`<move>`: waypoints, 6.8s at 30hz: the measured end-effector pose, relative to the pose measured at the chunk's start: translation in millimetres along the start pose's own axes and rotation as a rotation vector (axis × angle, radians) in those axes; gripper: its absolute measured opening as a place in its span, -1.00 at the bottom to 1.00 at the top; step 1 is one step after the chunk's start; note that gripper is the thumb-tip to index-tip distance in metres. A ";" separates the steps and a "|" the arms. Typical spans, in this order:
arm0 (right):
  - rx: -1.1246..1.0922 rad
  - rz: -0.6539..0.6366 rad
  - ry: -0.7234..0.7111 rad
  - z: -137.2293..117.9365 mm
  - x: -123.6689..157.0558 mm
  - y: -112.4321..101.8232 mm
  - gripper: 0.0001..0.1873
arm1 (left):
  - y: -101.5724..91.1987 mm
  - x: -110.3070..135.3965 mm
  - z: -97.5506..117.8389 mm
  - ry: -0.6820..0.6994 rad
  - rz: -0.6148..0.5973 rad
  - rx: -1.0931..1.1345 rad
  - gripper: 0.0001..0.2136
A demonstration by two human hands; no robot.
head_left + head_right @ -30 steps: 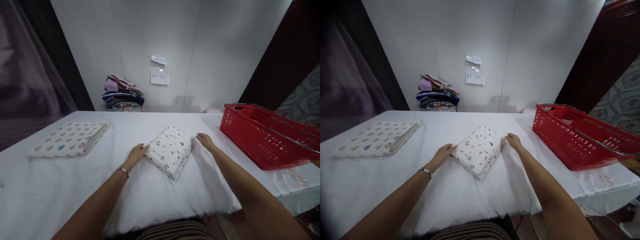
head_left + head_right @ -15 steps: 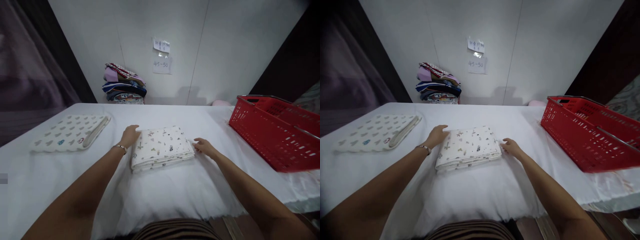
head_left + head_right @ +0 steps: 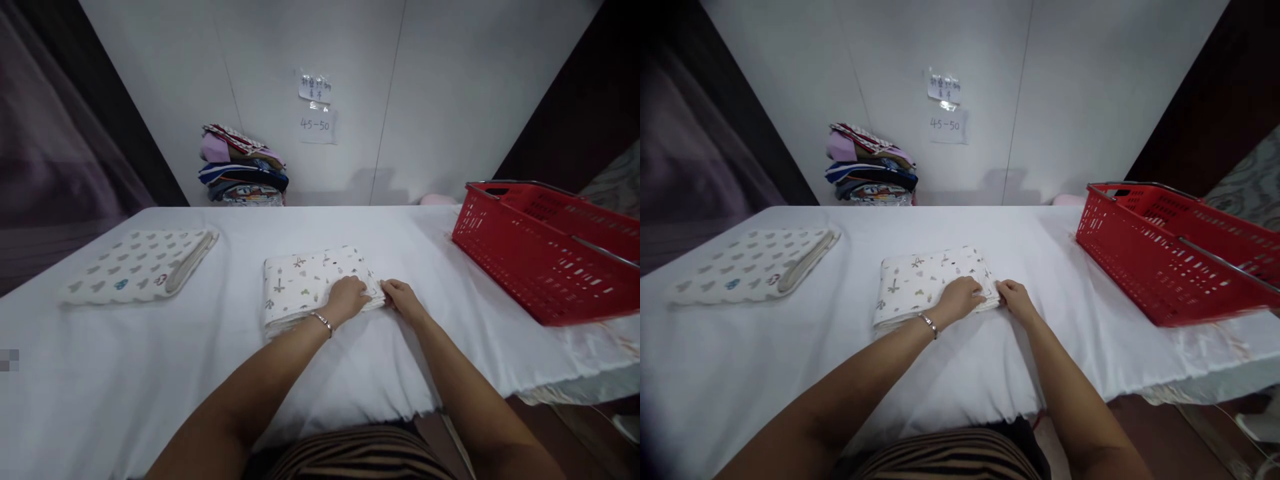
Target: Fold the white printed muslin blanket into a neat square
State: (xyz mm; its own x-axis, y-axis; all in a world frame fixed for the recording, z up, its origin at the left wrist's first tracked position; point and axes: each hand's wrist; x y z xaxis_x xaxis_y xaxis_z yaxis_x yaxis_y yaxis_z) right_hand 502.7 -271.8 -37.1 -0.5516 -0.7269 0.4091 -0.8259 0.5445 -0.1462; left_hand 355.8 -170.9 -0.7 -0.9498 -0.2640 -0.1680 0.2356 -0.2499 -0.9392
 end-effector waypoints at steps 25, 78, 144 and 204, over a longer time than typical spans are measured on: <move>-0.047 -0.221 0.027 -2.4 10.4 -7.7 -0.75 | 5.9 1.1 32.4 0.011 0.071 -0.226 -0.82; 0.060 -0.117 0.047 -16.2 7.4 -10.7 -0.67 | -4.2 171.6 -42.5 -0.628 0.709 0.267 -0.65; 0.395 -0.051 0.278 -19.7 9.6 -5.6 -0.70 | -16.0 183.2 -40.6 -0.569 0.375 -0.045 -0.60; 1.275 -0.130 -0.600 -10.1 9.7 48.0 -0.26 | -16.6 130.1 -56.1 -0.251 -0.009 -0.081 -0.46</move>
State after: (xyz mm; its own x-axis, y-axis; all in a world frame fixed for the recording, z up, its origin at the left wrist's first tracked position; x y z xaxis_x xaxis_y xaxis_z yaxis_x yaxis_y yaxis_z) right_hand 458.9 -248.4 -31.1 -0.1632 -0.9825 0.0903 -0.2333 -0.0505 -0.9711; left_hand 216.7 -148.9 -23.7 -0.8685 -0.4877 -0.0889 0.2002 -0.1810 -0.9629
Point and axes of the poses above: each hand's wrist, its own x-axis away from the middle knuckle, its own y-axis out of the palm, z = x × y, and after that the axes turned 15 degrees about y, right-handed
